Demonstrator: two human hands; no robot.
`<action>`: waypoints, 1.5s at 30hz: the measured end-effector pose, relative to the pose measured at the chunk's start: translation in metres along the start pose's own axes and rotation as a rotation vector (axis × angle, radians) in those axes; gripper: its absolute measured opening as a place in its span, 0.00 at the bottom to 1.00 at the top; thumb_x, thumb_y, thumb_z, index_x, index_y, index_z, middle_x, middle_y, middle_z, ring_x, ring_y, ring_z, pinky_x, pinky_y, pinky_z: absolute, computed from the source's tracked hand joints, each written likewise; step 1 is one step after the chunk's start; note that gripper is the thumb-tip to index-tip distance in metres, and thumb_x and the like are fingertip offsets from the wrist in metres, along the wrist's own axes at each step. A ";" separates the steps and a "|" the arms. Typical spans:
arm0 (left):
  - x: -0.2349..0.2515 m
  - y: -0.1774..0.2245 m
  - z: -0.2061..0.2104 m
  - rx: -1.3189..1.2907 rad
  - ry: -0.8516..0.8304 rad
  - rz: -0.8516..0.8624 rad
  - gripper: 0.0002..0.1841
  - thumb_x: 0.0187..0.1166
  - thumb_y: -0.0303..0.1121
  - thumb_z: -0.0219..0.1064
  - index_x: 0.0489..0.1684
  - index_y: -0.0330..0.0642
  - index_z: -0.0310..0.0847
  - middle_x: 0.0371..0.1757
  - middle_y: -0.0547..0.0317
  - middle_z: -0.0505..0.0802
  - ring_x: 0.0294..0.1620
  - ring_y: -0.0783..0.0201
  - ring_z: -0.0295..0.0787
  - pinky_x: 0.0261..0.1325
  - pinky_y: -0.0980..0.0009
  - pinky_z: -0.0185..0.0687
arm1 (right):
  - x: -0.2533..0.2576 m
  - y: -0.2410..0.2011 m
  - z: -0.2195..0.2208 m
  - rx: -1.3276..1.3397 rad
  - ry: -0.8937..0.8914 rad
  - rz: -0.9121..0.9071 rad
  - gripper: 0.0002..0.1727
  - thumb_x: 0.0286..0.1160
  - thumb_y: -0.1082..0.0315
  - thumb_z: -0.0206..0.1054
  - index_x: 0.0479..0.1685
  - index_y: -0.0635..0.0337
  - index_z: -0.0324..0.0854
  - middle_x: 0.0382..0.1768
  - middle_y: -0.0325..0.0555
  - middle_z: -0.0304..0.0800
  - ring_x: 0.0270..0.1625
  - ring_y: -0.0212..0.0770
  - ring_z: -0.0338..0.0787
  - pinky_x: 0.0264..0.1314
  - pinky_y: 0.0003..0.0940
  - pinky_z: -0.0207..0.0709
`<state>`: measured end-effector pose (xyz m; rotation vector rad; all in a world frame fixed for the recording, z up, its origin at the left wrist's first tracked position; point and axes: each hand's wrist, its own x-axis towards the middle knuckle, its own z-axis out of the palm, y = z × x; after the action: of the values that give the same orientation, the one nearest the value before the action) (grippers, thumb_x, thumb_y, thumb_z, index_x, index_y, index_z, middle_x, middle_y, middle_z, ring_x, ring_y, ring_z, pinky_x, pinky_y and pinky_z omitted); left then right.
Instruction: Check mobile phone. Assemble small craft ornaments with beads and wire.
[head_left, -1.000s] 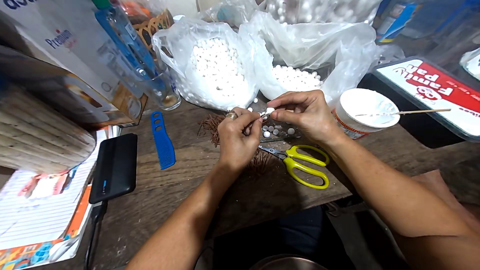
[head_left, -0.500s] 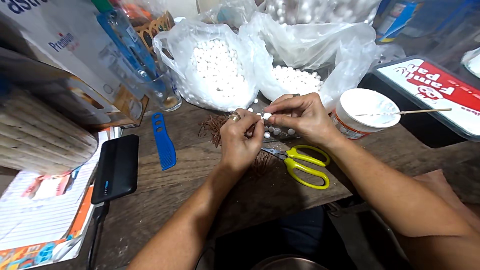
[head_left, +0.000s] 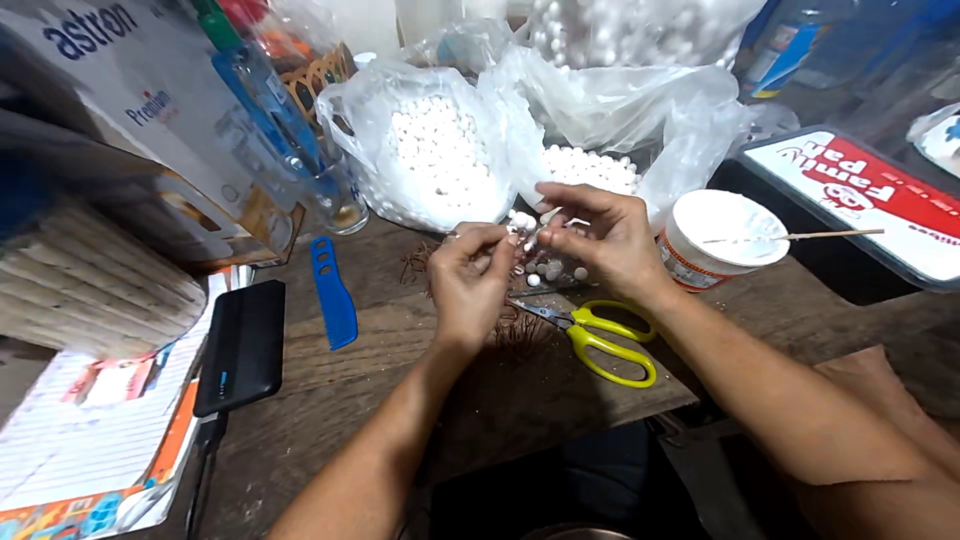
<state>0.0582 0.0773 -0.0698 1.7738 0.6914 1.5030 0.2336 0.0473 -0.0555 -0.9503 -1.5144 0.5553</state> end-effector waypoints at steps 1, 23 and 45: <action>0.002 0.003 -0.001 -0.118 0.018 -0.085 0.04 0.73 0.14 0.70 0.39 0.29 0.86 0.46 0.58 0.88 0.39 0.77 0.90 0.44 0.80 0.91 | 0.000 -0.002 0.000 0.009 0.016 0.071 0.23 0.70 0.76 0.72 0.67 0.70 0.80 0.53 0.42 0.88 0.40 0.22 0.87 0.40 0.16 0.83; 0.002 0.008 0.003 -0.329 0.042 -0.272 0.09 0.73 0.17 0.66 0.46 0.32 0.89 0.42 0.65 0.96 0.38 0.77 0.92 0.42 0.80 0.89 | 0.058 -0.099 -0.062 -0.606 0.464 -0.836 0.09 0.78 0.71 0.66 0.35 0.70 0.83 0.35 0.44 0.89 0.43 0.23 0.87 0.48 0.21 0.82; 0.025 -0.014 -0.022 -0.018 0.146 -0.238 0.09 0.80 0.22 0.67 0.52 0.28 0.86 0.44 0.59 0.92 0.40 0.81 0.86 0.48 0.82 0.82 | 0.035 0.007 -0.007 -0.450 -0.344 0.212 0.03 0.71 0.74 0.74 0.38 0.64 0.90 0.30 0.42 0.89 0.30 0.27 0.84 0.39 0.26 0.79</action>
<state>0.0418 0.1089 -0.0634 1.5186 0.9243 1.4790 0.2436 0.0785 -0.0395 -1.4292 -1.9067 0.5590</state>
